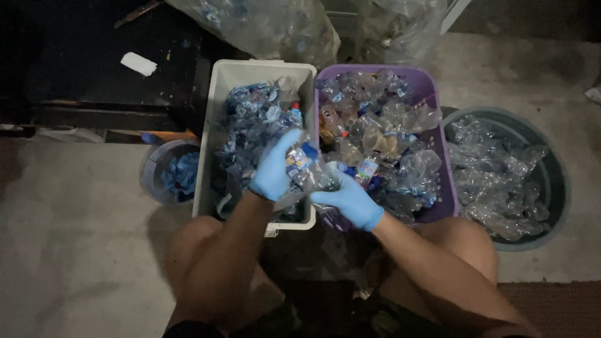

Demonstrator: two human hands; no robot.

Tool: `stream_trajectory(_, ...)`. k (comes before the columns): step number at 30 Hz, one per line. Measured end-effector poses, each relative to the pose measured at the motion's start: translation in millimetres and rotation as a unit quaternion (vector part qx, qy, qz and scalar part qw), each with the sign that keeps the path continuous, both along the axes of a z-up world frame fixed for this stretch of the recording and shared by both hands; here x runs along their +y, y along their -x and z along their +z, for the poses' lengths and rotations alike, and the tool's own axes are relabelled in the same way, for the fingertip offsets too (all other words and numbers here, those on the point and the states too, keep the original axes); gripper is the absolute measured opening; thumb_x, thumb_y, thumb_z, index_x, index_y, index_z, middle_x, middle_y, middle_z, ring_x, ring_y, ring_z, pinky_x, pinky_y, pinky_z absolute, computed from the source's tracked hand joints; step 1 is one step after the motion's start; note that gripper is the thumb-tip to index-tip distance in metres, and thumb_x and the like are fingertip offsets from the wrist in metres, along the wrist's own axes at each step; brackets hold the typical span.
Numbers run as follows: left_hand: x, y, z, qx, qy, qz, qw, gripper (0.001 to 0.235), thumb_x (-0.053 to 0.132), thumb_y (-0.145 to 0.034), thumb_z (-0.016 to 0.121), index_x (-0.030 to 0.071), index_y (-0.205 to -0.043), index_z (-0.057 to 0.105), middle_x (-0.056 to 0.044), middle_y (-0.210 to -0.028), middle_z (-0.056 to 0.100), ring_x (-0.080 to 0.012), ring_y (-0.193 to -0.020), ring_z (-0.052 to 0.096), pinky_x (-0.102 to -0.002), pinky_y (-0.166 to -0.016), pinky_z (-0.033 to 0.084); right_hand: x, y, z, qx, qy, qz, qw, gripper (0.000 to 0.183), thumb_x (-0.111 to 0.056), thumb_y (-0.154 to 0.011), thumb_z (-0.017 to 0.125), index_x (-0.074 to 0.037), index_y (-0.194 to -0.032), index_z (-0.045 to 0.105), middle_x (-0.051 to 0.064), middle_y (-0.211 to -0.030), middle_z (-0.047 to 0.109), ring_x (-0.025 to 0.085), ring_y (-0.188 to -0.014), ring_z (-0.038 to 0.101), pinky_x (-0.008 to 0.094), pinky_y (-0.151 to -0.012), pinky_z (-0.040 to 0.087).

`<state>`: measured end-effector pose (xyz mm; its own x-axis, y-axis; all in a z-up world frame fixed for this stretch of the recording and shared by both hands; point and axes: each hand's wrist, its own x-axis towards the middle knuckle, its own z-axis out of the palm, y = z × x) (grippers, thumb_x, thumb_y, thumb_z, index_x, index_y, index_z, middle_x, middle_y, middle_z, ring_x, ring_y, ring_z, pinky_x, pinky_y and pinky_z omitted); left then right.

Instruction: The person sits on the floor and uses scissors to cut plastic bottles and containers. They pick up items from a purple basket, cut them into smaller pieces, and place the cut pieces into a white container.

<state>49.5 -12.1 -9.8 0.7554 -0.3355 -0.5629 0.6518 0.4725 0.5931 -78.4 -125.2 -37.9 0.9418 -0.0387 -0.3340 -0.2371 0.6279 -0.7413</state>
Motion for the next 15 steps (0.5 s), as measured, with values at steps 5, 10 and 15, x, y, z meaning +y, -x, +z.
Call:
stream_trajectory(5,1.1,-11.2,2.9,-0.163,-0.293,-0.055,0.941,0.054,0.045,-0.070,0.089,0.017,-0.114,0.077,-0.003,-0.120,0.075,-0.0231,-0.125,0.064,-0.042,-0.112,0.044,6.7,-8.8,22.6,0.001,0.678,0.020,0.735,0.053,-0.040,-0.068,0.090,-0.009,-0.098,0.059,0.017,-0.089,0.066,0.041,-0.092,0.069,0.053,-0.078,0.054)
stream_trajectory(10,20.5,-13.0,23.8,-0.253,-0.270,-0.097,0.924,0.046,0.031,-0.089,0.071,0.012,-0.131,0.066,-0.013,-0.137,0.063,-0.0281,-0.135,0.053,-0.042,-0.121,0.035,8.6,-6.0,40.1,0.038,0.577,0.008,0.816,0.057,-0.041,-0.072,0.090,-0.005,-0.101,0.058,0.019,-0.097,0.068,0.039,-0.101,0.068,0.050,-0.087,0.052)
stream_trajectory(15,12.1,5.5,60.9,0.041,0.077,-0.026,0.996,0.051,0.029,-0.087,0.078,0.003,-0.130,0.069,-0.015,-0.127,0.071,-0.0271,-0.118,0.068,-0.041,-0.111,0.050,10.3,-0.8,42.1,0.022,0.339,-0.059,0.939,0.054,-0.020,-0.074,0.091,-0.001,-0.117,0.065,0.009,-0.114,0.071,0.021,-0.111,0.065,0.040,-0.101,0.052)
